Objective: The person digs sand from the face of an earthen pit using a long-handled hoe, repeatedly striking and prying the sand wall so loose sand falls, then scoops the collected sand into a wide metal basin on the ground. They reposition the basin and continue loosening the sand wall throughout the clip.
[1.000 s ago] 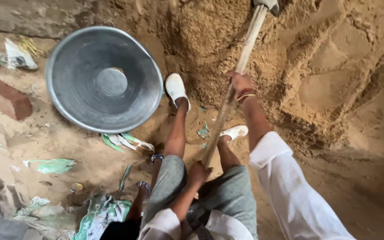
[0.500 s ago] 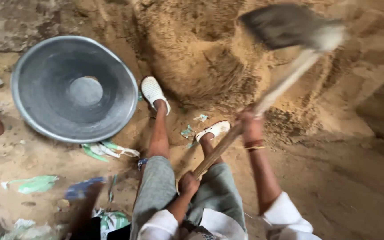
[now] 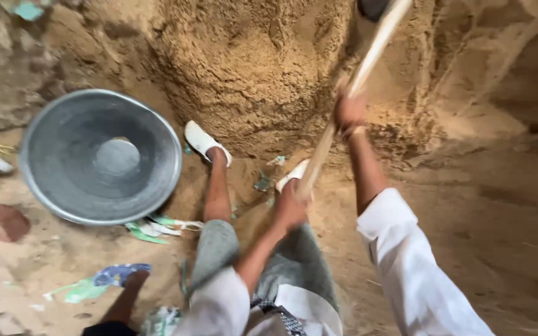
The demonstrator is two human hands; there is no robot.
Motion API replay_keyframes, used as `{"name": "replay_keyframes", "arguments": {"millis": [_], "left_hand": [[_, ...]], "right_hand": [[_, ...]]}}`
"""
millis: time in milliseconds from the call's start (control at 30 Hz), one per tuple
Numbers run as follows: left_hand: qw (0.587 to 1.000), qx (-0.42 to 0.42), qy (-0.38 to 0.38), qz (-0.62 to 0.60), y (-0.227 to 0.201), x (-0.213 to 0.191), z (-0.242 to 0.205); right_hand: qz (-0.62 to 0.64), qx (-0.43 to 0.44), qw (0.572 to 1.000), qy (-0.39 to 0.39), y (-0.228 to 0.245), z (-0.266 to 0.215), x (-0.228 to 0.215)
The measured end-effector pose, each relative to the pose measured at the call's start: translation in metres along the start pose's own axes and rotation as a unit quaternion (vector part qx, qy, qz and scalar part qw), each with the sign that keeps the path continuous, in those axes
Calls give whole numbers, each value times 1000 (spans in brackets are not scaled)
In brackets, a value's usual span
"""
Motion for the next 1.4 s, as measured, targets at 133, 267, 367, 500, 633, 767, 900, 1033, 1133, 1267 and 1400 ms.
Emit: {"name": "replay_keyframes", "arguments": {"millis": [133, 267, 367, 500, 633, 767, 900, 1033, 1133, 1267, 1400], "left_hand": [[984, -165, -30, -55, 44, 15, -86], [978, -207, 8, 12, 34, -15, -84], [970, -230, -15, 71, 25, -11, -83], [957, -233, -20, 171, 83, -1, -85], [931, -268, 75, 237, 201, -3, -107], [908, -339, -8, 247, 322, 19, -151], [895, -317, -28, 313, 330, 32, -159], [932, -236, 36, 273, 194, 30, -109], [977, -119, 146, 103, 68, 34, -53], [972, 106, 156, 139, -21, 54, -4], [984, 44, 105, 134, -66, 63, 13]], "right_hand": [[141, 302, 934, 126, 71, -58, 56], [74, 334, 930, 137, 110, -55, 47], [56, 308, 942, 120, 109, -27, 47], [281, 348, 878, 168, 61, 11, 77], [164, 48, 951, 256, -139, -47, 175], [275, 183, 916, 226, -125, -126, 158], [357, 307, 873, 125, -11, -155, 30], [388, 304, 870, 14, 74, -111, -92], [329, 232, 915, -40, 119, -62, -194], [366, 200, 902, -115, 119, 0, -242], [333, 200, 907, -162, 42, 29, -168]]}}
Point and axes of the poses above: each hand's wrist, its own z-axis towards the middle knuckle, its own x-axis out of the palm, y = z × x, the point moved 1 cm from there along z, towards the middle knuckle, and after that the axes turned 10 degrees about -z, right-handed, at the moved point
